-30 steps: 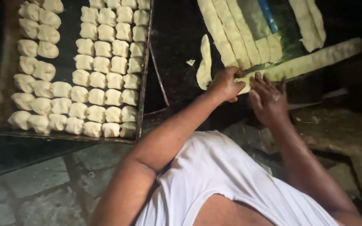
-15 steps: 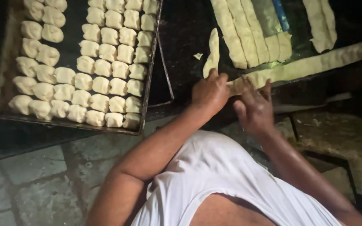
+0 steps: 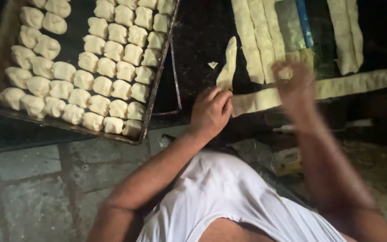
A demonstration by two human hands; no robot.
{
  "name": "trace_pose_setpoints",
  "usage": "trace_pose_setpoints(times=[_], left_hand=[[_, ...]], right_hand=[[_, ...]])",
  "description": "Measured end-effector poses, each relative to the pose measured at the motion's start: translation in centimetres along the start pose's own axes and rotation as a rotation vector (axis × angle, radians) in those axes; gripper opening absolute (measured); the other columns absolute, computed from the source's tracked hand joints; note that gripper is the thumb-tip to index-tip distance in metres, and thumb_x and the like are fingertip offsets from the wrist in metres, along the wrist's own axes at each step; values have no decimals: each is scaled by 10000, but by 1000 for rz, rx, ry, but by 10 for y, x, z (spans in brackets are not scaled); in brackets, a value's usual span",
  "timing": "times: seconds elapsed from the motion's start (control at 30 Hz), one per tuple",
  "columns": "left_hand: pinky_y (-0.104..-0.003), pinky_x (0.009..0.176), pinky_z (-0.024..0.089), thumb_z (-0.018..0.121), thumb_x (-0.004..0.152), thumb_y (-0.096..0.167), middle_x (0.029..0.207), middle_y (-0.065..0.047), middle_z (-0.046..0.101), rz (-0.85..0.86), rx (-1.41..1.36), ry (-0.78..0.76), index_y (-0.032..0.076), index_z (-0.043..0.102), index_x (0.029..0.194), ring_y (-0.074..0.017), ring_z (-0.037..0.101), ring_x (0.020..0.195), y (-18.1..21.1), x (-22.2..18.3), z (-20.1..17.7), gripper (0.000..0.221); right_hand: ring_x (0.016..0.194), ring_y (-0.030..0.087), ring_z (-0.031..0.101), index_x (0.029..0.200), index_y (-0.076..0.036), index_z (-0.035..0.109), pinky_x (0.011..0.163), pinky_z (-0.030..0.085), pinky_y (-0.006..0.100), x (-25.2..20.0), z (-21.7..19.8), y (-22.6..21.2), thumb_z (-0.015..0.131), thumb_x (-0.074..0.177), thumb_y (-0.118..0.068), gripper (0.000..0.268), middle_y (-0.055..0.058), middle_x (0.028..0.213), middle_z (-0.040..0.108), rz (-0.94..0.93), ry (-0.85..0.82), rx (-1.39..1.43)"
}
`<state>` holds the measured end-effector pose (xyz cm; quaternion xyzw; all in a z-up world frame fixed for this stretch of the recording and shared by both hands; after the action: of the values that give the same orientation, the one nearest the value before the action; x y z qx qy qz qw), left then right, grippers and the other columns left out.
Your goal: Shaping small pieces of dough and placing them onto a baking tray.
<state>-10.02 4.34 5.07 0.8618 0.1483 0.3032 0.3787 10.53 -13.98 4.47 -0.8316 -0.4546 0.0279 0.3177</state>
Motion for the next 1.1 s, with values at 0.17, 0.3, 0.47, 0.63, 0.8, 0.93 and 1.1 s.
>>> trace_pose_setpoints(times=[0.17,0.3,0.47,0.63,0.8,0.93,1.1], left_hand=[[-452,872,525,744,924,156,1014,-109,639,-8,-99,-129,58,643,996,-335,644,981,-13,-9,11,158],[-455,919,519,768,912,182,1000,-94,632,20,-62,-156,68,637,994,-326,640,995,-12,-14,19,192],[-470,941,503,787,843,180,1115,-147,639,89,-7,-85,23,639,1070,-356,620,1076,-10,-15,19,313],[-448,967,511,792,856,166,1129,-114,669,8,-70,-18,59,656,1060,-334,637,1086,-14,-15,18,268],[-458,952,490,792,895,144,1051,-116,646,-3,-56,-166,45,657,1054,-335,632,1050,-15,-15,20,231],[-454,967,488,772,887,156,1055,-121,638,14,-46,-130,33,653,1079,-338,626,1050,-16,-17,22,257],[-454,991,491,732,901,135,1135,-131,645,78,28,-33,34,659,1123,-360,616,1107,-26,-18,19,255]], right_hand=[[996,407,664,1396,90,586,786,537,475,117,-27,98,879,957,-196,600,278,1127,681,66,161,-409],[944,371,676,1202,-54,643,761,558,488,139,16,186,902,946,-406,507,193,1038,716,-95,56,-704],[903,217,700,1281,3,600,697,580,336,85,-32,116,670,1035,-55,262,137,1075,715,21,196,-327],[731,307,676,1329,14,556,542,547,418,8,-46,-71,632,1033,-106,328,190,955,677,356,-119,-231],[827,445,656,1250,44,575,663,529,522,-21,-38,-112,700,1019,-183,347,266,937,661,200,-175,-229],[740,418,684,1345,74,523,654,548,523,-25,-15,-82,600,1039,-209,423,273,905,680,409,-272,-289],[796,471,671,1470,36,496,659,538,552,-18,-27,-69,595,1005,-251,555,313,942,685,370,-223,-269]])
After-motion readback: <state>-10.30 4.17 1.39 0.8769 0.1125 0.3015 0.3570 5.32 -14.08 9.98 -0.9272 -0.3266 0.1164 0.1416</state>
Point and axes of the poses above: each hand's wrist, its own x-axis towards the middle knuckle, its own z-axis out of the palm, y = z × x, the point moved 1 cm from there along x, towards the middle knuckle
